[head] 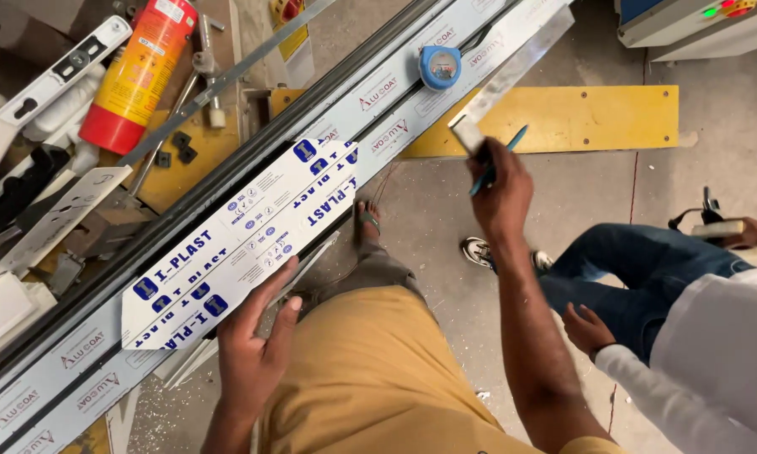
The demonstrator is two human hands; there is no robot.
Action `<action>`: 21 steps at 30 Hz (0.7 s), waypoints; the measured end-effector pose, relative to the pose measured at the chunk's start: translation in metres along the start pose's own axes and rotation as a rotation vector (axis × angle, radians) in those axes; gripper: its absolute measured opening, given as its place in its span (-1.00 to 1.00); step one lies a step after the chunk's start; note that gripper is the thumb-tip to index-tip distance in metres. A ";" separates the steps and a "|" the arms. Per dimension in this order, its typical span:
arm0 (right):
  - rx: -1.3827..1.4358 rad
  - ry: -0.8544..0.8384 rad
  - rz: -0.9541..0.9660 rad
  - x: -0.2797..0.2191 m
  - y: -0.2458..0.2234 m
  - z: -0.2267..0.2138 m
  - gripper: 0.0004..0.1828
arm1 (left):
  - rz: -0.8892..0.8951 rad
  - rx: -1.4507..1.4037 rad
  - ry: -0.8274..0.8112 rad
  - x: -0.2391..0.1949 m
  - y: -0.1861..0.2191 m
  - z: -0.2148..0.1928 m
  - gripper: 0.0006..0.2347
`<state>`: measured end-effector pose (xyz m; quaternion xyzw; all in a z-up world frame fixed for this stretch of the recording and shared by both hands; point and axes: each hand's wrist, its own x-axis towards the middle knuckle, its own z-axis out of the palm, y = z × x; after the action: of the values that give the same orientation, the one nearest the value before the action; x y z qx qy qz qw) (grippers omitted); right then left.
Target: Measuring and marking metal or plastic window profiles using a tape measure and pencil on a workshop table.
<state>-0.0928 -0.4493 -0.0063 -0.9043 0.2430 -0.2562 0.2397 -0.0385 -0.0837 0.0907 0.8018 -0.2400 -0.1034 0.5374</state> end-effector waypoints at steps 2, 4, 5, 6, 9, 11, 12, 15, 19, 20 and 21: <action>-0.075 0.019 0.057 0.005 0.035 -0.003 -0.69 | -0.019 0.036 0.006 -0.004 -0.003 -0.006 -0.69; -0.150 0.038 0.101 0.005 0.070 -0.005 -0.72 | -0.035 0.067 0.025 -0.006 -0.010 -0.011 -0.70; -0.242 0.053 0.164 0.002 0.088 -0.005 -0.76 | -0.052 0.101 0.042 -0.007 -0.015 -0.015 -0.70; -0.324 0.059 0.214 0.004 0.105 0.000 -0.80 | -0.078 0.139 0.076 -0.010 -0.019 -0.017 -0.71; -0.421 0.109 0.248 0.003 0.140 0.003 -0.83 | -0.136 0.213 0.130 -0.017 -0.033 -0.020 -0.71; -0.405 0.115 0.139 -0.002 0.166 0.004 -0.82 | -0.142 0.239 0.177 -0.021 -0.045 -0.020 -0.72; -0.407 0.161 0.064 0.001 0.179 0.011 -0.81 | -0.113 0.251 0.185 -0.027 -0.051 -0.023 -0.72; -0.459 0.143 0.084 0.006 0.208 0.022 -0.78 | -0.142 0.353 0.257 -0.035 -0.063 -0.025 -0.73; -0.504 0.129 0.042 0.011 0.244 0.039 -0.72 | -0.030 0.684 0.314 -0.060 -0.074 -0.030 -0.78; -0.559 0.168 0.005 0.011 0.244 0.040 -0.68 | -0.095 0.628 0.350 -0.066 -0.078 -0.030 -0.81; -0.613 0.207 -0.032 0.011 0.245 0.040 -0.65 | -0.159 0.571 0.385 -0.070 -0.081 -0.029 -0.83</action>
<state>-0.1389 -0.6309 -0.1687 -0.9073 0.3176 -0.2656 -0.0739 -0.0649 -0.0003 0.0219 0.9406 -0.0905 0.0794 0.3174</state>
